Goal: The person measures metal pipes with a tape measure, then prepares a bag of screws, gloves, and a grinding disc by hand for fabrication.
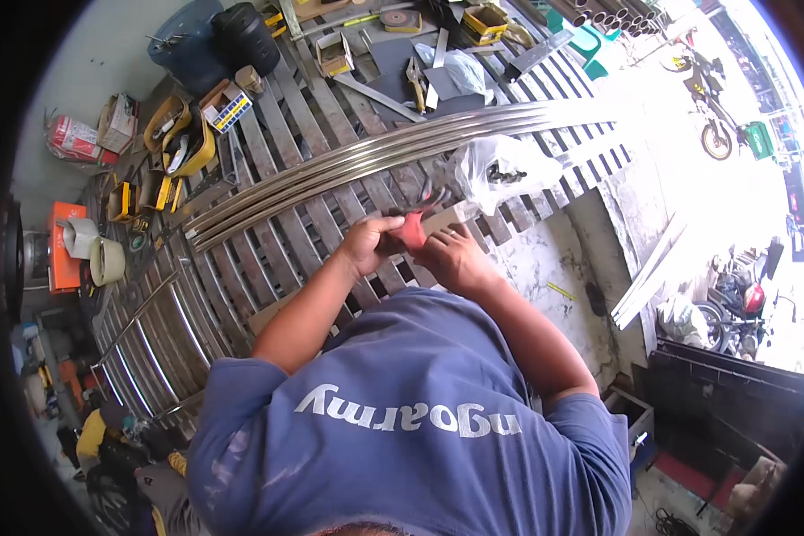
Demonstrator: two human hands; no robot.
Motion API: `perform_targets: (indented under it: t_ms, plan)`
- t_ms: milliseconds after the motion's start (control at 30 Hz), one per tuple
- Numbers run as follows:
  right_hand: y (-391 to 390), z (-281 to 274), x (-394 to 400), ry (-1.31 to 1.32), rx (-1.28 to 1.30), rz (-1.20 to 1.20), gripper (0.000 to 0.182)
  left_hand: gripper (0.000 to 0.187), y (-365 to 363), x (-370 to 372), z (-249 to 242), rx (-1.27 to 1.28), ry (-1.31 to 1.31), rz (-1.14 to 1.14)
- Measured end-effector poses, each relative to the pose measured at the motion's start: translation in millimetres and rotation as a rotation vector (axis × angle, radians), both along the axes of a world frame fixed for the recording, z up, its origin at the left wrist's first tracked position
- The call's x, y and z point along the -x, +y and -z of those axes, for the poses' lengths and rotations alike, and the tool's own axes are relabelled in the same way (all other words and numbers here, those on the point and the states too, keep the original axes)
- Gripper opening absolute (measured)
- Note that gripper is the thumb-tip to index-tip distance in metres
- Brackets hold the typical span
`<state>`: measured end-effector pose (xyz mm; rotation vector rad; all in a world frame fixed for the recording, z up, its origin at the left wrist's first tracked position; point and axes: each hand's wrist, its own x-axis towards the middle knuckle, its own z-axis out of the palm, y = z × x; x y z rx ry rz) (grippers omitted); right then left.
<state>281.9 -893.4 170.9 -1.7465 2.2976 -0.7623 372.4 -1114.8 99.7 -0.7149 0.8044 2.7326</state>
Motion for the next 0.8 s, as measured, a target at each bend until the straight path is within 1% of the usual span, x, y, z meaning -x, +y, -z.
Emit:
perform_targets:
  t_ms: [33,67,100,133,167,200,267,300,333,367,400,433,467,533,567,600,633,667,700,733,800]
  plan:
    - [3,-5,2,-0.052,-0.035,-0.008,0.023,0.016,-6,-3,8,0.095,-0.008,0.027]
    - [8,-6,5,-0.107,-0.048,0.016,0.022,0.015,-12,-9,17,0.188,-0.02,0.054]
    - [14,-8,7,-0.164,-0.065,0.042,0.022,0.014,-7,-14,-1,0.298,-0.156,-0.027]
    - [15,-20,6,-0.221,-0.083,0.069,0.021,0.014,-9,-20,-9,0.369,-0.144,-0.058]
    - [22,-35,3,-0.413,-0.094,0.17,0.021,0.014,-14,-25,-3,0.35,-0.139,-0.106]
    - [26,-51,3,-0.477,-0.099,0.241,0.021,0.014,-19,-30,5,0.33,-0.134,-0.153]
    - [35,-69,5,-0.608,-0.107,0.382,0.021,0.016,-18,-43,7,0.277,-0.072,-0.347]
    - [45,-64,11,-0.65,0.0,0.394,0.022,0.019,-20,-51,11,0.206,-0.087,-0.359]
    - [50,-64,20,-0.795,0.016,0.443,0.025,0.02,-15,-57,3,0.186,-0.12,-0.344]
    - [58,-68,28,-0.84,0.055,0.537,0.026,0.021,-9,-65,-5,0.164,-0.154,-0.33]
    - [64,-80,33,-0.883,0.092,0.632,0.028,0.022,-2,-73,-11,0.14,-0.187,-0.315]
    - [71,-80,46,-0.88,0.21,0.712,0.029,0.026,5,-80,-9,0.182,-0.161,-0.285]
    - [81,-80,63,-0.876,0.327,0.793,0.029,0.028,9,-86,-6,0.156,-0.149,-0.297]
    - [101,-113,108,-0.693,0.566,0.981,0.03,0.031,20,-95,-11,0.093,-0.13,-0.314]
    - [123,-131,136,-0.632,0.599,1.114,0.032,0.039,23,-99,-8,0.116,-0.119,-0.337]
    - [144,-134,172,-0.474,0.835,1.209,0.035,0.041,26,-102,-10,0.094,-0.123,-0.388]
    - [165,-164,187,-0.306,0.783,1.313,0.036,0.043,29,-105,-15,0.071,-0.126,-0.439]
    - [184,-173,213,-0.339,1.091,1.273,0.035,0.045,29,-109,-17,0.048,-0.128,-0.492]
    - [200,-186,226,-0.341,1.227,1.274,0.033,0.061,27,-116,-5,0.076,-0.101,-0.492]
    - [206,-204,228,-0.252,1.208,1.332,0.03,0.065,29,-115,-11,0.071,-0.105,-0.518]
    - [211,-199,244,0.108,1.304,1.18,0.03,0.074,35,-118,-19,0.052,-0.116,-0.576]
